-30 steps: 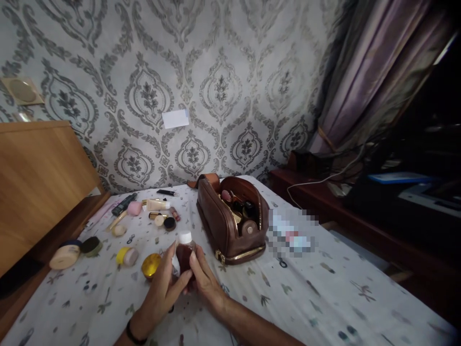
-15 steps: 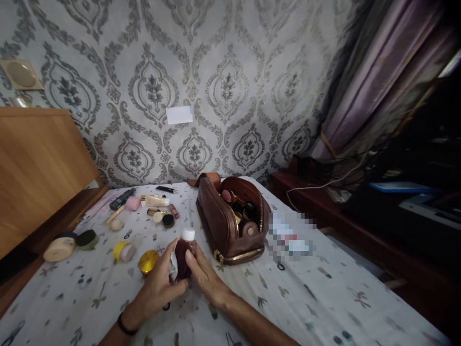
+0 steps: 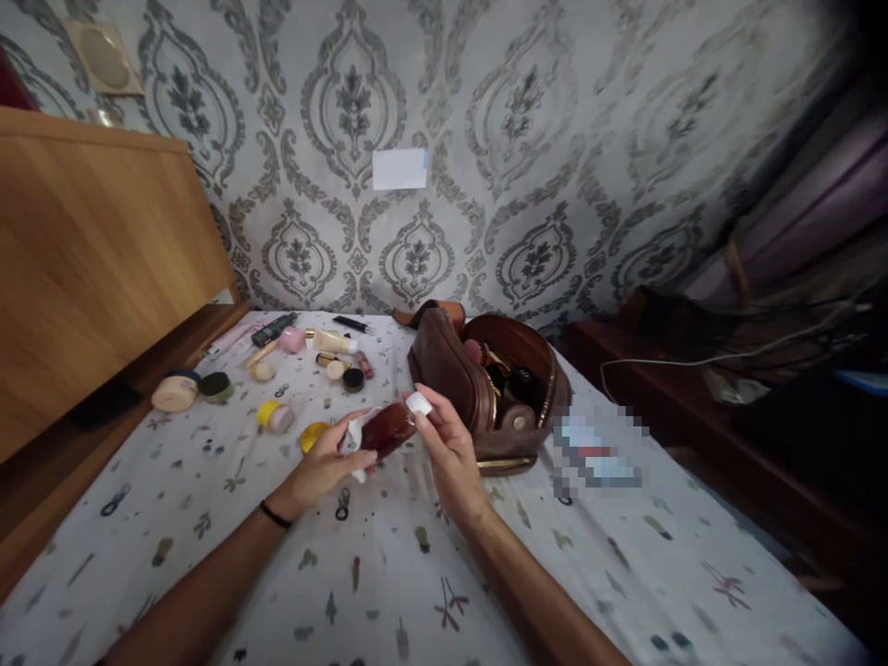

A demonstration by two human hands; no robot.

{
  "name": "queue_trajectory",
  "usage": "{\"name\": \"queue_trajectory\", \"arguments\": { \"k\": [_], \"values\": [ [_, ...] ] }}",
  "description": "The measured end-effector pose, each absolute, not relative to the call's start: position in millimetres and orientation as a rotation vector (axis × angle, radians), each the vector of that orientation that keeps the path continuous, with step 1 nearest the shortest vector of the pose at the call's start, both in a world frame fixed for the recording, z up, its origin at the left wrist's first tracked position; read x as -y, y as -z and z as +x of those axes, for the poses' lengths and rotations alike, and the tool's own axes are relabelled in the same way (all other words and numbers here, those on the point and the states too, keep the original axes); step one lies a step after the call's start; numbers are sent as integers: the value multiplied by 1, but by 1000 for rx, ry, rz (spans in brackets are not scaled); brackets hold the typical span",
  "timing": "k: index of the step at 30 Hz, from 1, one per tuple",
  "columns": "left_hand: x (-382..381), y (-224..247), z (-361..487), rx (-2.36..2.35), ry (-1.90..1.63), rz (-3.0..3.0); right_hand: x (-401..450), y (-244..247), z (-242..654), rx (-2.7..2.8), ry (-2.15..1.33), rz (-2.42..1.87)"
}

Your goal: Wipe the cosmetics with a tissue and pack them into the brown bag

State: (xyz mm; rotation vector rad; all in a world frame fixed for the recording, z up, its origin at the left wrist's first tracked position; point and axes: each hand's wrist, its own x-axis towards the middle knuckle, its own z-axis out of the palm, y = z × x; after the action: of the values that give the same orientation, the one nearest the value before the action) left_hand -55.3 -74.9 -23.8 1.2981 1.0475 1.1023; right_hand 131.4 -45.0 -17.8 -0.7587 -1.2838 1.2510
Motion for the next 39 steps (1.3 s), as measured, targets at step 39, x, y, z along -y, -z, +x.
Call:
{"name": "queue_trajectory", "arguments": {
  "k": [39],
  "values": [
    [70, 37, -51, -1038, -1374, 1018, 60, 26, 128, 1734, -726, -658]
  ]
}}
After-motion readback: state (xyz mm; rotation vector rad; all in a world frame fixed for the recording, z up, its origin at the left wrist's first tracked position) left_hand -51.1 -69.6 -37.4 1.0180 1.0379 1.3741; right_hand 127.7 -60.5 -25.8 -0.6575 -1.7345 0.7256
